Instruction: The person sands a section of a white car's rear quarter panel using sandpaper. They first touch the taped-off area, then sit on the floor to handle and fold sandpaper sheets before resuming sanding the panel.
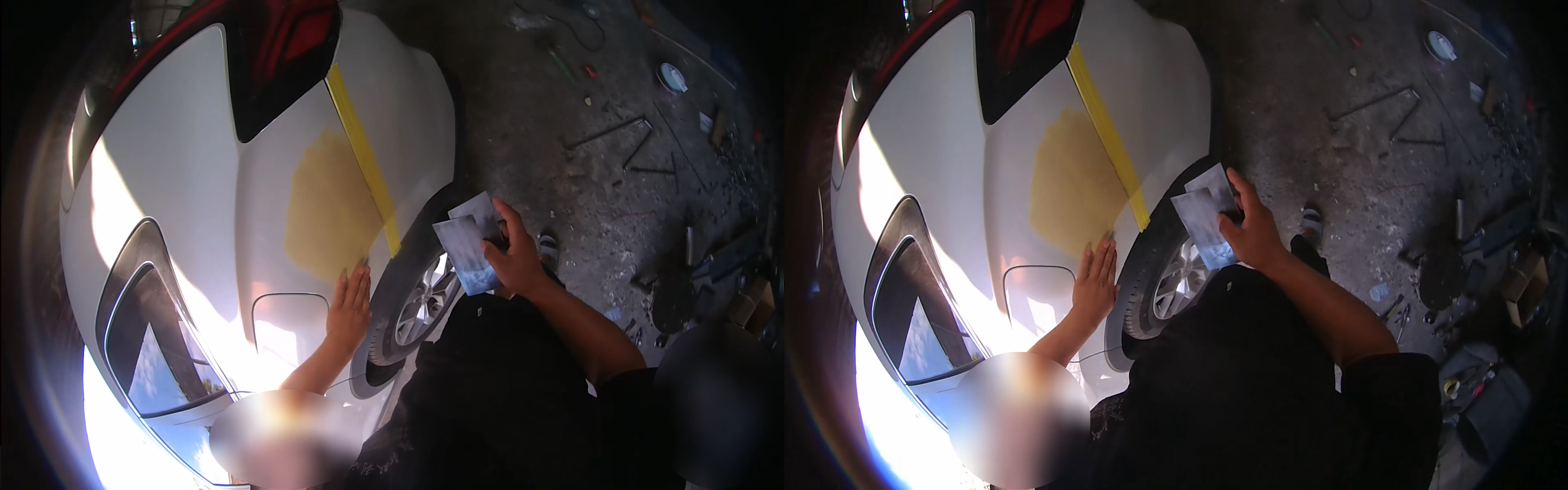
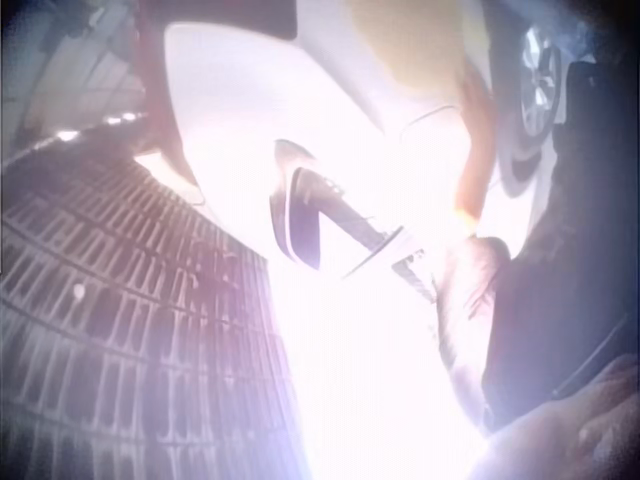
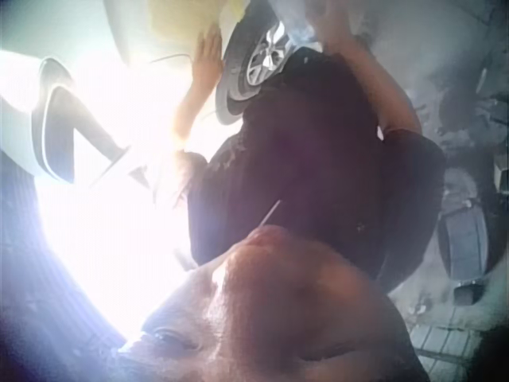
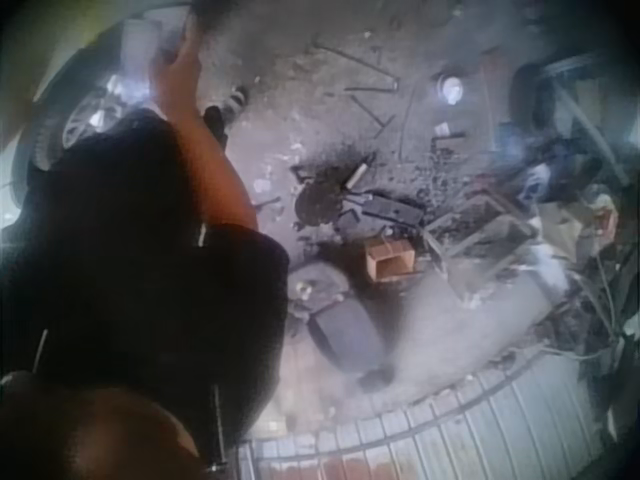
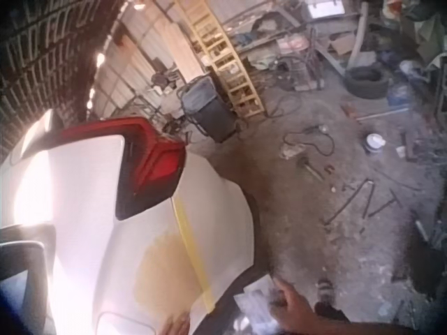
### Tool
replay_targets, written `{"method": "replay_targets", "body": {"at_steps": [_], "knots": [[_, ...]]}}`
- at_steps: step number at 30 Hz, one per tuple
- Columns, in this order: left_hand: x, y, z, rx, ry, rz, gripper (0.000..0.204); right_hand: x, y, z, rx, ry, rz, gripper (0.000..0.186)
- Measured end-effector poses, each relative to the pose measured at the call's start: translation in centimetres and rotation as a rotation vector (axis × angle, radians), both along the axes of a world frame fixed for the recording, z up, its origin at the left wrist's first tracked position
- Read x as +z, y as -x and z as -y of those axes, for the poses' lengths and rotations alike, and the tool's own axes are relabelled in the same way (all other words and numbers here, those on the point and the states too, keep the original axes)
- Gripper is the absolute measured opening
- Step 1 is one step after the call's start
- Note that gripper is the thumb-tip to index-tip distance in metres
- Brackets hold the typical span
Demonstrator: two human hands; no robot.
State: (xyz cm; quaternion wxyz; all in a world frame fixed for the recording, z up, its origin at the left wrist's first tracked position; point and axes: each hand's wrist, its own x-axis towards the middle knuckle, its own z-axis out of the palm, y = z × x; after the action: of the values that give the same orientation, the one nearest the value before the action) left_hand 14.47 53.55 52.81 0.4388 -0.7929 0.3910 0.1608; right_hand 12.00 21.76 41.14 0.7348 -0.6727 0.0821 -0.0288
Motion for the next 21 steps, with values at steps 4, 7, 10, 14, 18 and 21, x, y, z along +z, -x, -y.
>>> {"method": "replay_targets", "body": {"at_steps": [4,7,10,14,18,21], "knots": [[-1.9,-1.4,1.0,-0.037,0.207,0.012,0.056,-0.7,0.4,0.6,-0.012,-0.055,-0.008,0.069],[-4.7,-4.1,2.7,-0.082,0.163,0.056,0.055,-0.9,0.9,1.0,-0.016,-0.027,-0.015,0.069],[-6.5,-6.3,5.0,-0.094,0.037,0.144,0.055,-0.6,1.4,1.5,-0.047,0.012,-0.007,0.068],[-6.1,-6.2,6.2,-0.058,-0.139,0.121,0.056,-1.0,2.0,2.1,-0.052,0.001,-0.056,0.069],[-5.3,-5.5,5.9,-0.042,-0.225,0.075,0.057,-0.7,1.9,2.4,-0.035,-0.048,-0.095,0.070],[-5.5,-4.4,5.1,-0.020,-0.227,0.051,0.056,-0.5,1.8,2.2,-0.019,-0.028,-0.099,0.071]]}}
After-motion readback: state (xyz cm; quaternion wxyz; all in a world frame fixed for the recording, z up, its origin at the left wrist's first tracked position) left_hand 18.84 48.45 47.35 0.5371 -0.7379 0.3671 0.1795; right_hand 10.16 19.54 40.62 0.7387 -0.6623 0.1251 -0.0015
